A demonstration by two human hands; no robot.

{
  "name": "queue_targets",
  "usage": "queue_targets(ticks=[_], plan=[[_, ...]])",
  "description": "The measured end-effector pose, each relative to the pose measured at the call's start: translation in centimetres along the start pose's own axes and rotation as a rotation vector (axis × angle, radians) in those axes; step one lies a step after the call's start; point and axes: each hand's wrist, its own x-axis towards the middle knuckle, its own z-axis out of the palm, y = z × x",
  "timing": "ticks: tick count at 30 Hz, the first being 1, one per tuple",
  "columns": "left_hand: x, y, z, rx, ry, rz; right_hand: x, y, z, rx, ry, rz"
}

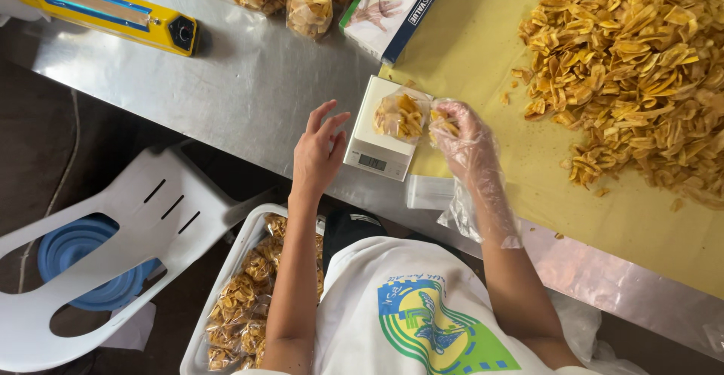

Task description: The person scoops dried banana chips from a large pile on a table into small plastic bags. Each bag is placed on a digital scale to measure the weight before being set aside. The person wears disposable gloves and uses both hands to handle the chips and bags.

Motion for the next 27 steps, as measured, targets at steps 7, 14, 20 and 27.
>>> queue_targets(ticks=[7, 14, 20, 27], plan=[[0.5, -0.6, 0.4, 0.028, -0.019, 0.03, -0.8, -0.9, -2.5, 0.321, 0.025, -0.001], [0.5, -0.7, 0.5, 0.038, -0.022, 0.046, -2.0, -4.4, -3.1, 0.374, 0.054, -0.062], [0.4, -0.2, 0.2, 0.025, -0.013, 0.029, -0.3, -3.6, -1.9, 0.097, 0.025, -0.204], [0.6, 0.3, 0.7, 0.034, -0.016, 0.093, 0.7, 3.9, -6.1, 0.544, 0.314, 0.052]])
